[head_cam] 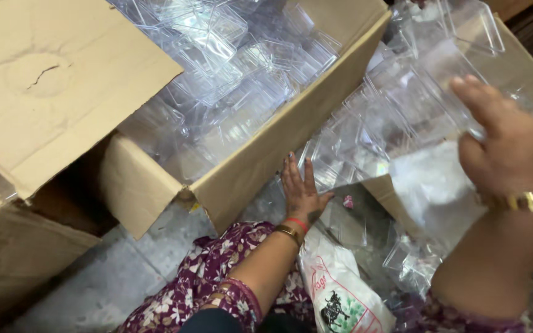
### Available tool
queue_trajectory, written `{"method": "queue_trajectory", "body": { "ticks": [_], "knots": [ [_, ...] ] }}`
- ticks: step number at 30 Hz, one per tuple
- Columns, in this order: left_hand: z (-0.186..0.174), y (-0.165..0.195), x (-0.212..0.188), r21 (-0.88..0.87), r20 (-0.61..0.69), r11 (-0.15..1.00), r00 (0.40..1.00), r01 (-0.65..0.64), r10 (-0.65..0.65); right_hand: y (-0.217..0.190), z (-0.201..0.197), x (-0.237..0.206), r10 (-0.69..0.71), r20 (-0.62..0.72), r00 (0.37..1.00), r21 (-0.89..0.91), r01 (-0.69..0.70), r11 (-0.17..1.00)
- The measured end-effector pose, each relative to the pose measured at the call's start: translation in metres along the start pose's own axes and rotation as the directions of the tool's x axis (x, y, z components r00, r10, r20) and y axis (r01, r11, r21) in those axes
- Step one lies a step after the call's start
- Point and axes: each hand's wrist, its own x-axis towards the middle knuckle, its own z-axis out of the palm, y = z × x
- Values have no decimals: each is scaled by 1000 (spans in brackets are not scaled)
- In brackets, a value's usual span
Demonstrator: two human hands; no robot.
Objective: The person sits on the floor among open cartons of clear plastic containers. They open white plastic bags, place the containers into the bags one at a time, and set filled bags aside with the packed cartons.
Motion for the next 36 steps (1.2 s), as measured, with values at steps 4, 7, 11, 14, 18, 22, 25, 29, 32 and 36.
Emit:
{"method": "queue_trajectory", "body": {
  "ticks": [4,7,11,14,18,22,25,29,32,36],
  "knots": [
    [8,-9,4,46,-11,998,999,-41,41,-6,5,-8,60,-16,998,47,-59,997],
    [11,-12,3,42,-23,999,999,-29,30,-13,8,-12,85,-68,994,22,-83,996],
    [9,-18,4,7,8,1000,1000,10,-10,-24,5,-15,123,-114,986,76,-115,990],
    [-1,-19,10,-46,-23,999,1000,-9,8,-34,-7,-26,81,-193,978,60,-71,996],
    [-33,-7,15,-139,-81,985,992,-106,95,-50,-44,-60,97,-236,967,83,-80,993],
    [-90,17,4,-141,-215,969,962,-203,170,-77,-88,-106,34,-276,961,151,9,989],
    [-158,28,-22,-108,-238,965,948,-241,210,-107,-122,-136,-7,-302,953,220,77,972],
    [-269,23,-75,2,-195,969,950,-247,243,-157,-172,-156,-332,-247,911,8,344,939],
    [-338,18,-119,72,-187,975,958,-208,218,-210,-199,-166,-132,-212,968,265,187,946],
    [-396,4,-181,158,-186,986,979,-55,85,-254,-206,-153,-290,-325,900,399,409,821]
  ]
}}
